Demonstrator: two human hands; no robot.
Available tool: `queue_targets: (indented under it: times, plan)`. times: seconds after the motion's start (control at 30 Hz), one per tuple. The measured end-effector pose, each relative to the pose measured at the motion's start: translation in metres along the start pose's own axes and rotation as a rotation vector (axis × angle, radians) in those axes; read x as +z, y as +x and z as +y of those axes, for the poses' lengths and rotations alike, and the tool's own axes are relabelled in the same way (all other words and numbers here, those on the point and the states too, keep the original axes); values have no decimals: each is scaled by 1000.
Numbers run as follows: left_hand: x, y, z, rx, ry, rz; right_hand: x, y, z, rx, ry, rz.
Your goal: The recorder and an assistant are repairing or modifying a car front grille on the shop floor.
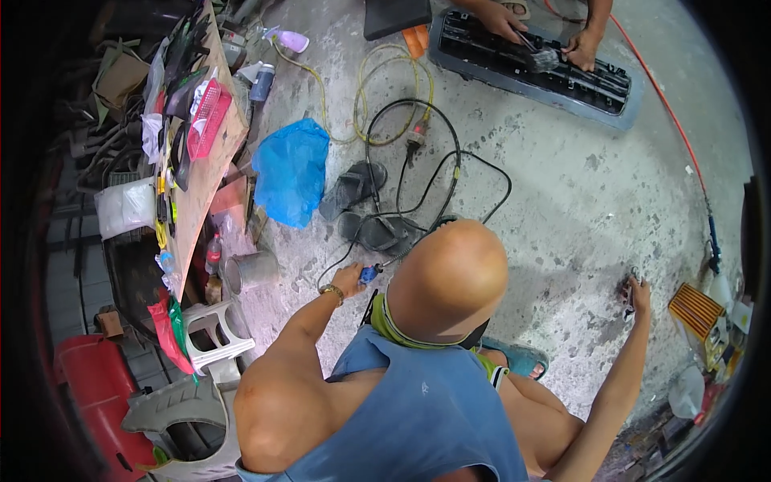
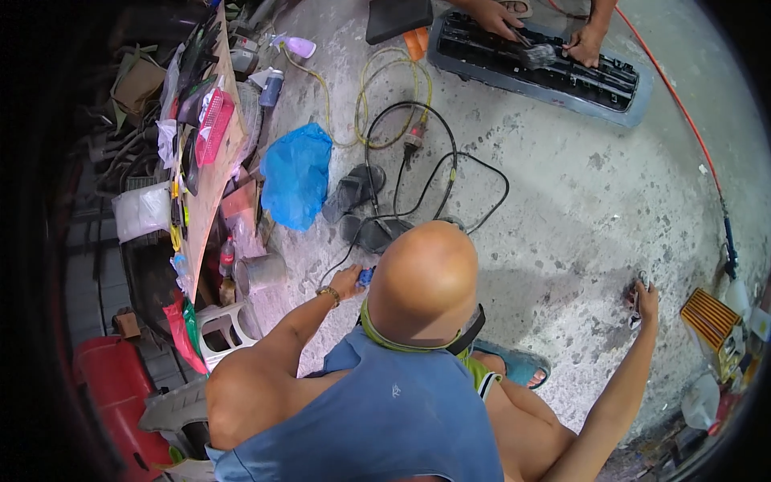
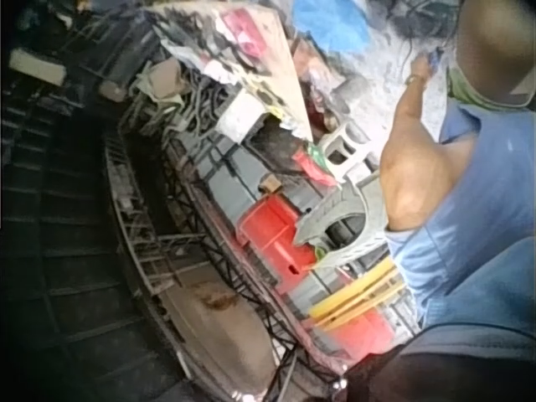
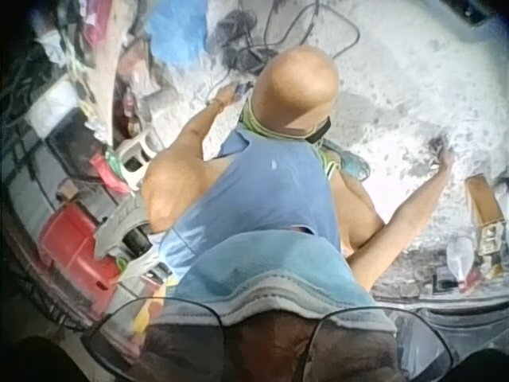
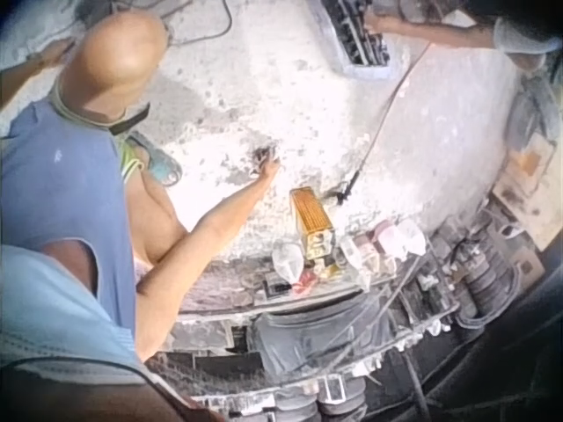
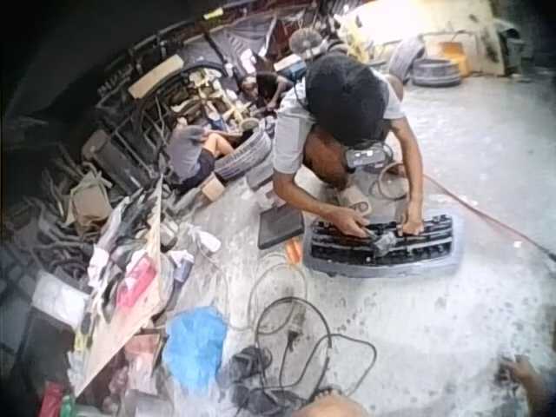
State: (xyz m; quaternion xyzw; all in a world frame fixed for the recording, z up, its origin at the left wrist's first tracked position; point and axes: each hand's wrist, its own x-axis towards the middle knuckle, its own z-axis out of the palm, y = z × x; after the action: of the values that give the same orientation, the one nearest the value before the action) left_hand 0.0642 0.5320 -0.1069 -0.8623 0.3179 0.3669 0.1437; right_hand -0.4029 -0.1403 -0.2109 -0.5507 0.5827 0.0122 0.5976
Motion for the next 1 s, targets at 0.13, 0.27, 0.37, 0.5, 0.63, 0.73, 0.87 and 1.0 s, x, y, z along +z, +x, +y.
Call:
queue_targets:
  times: [0.13,0.27,0.37,0.5,0.63,0.73,0.87,1.0]
  plan:
    - [-47,32,30,34,92,-280,2,-11,-4,-6,19,36]
    - [-137,94,73,46,-105,-96,-10,-16,6,14,-48,43]
    - [-162,148,83,2,-409,360,-5,-13,-7,13,-17,67]
    - [-152,216,80,-134,-301,483,-2,-16,-25,18,-100,82]
    - [-141,239,71,-137,-387,336,28,-28,-66,-95,-179,84]
    - [-155,223,107,-37,-739,180,51,-41,-107,-224,-89,-39]
    - [-185,185,150,100,-1291,-74,134,-34,-164,-320,-90,-163]
    - [-192,169,182,140,-1370,-54,280,-77,-233,-493,-320,-389]
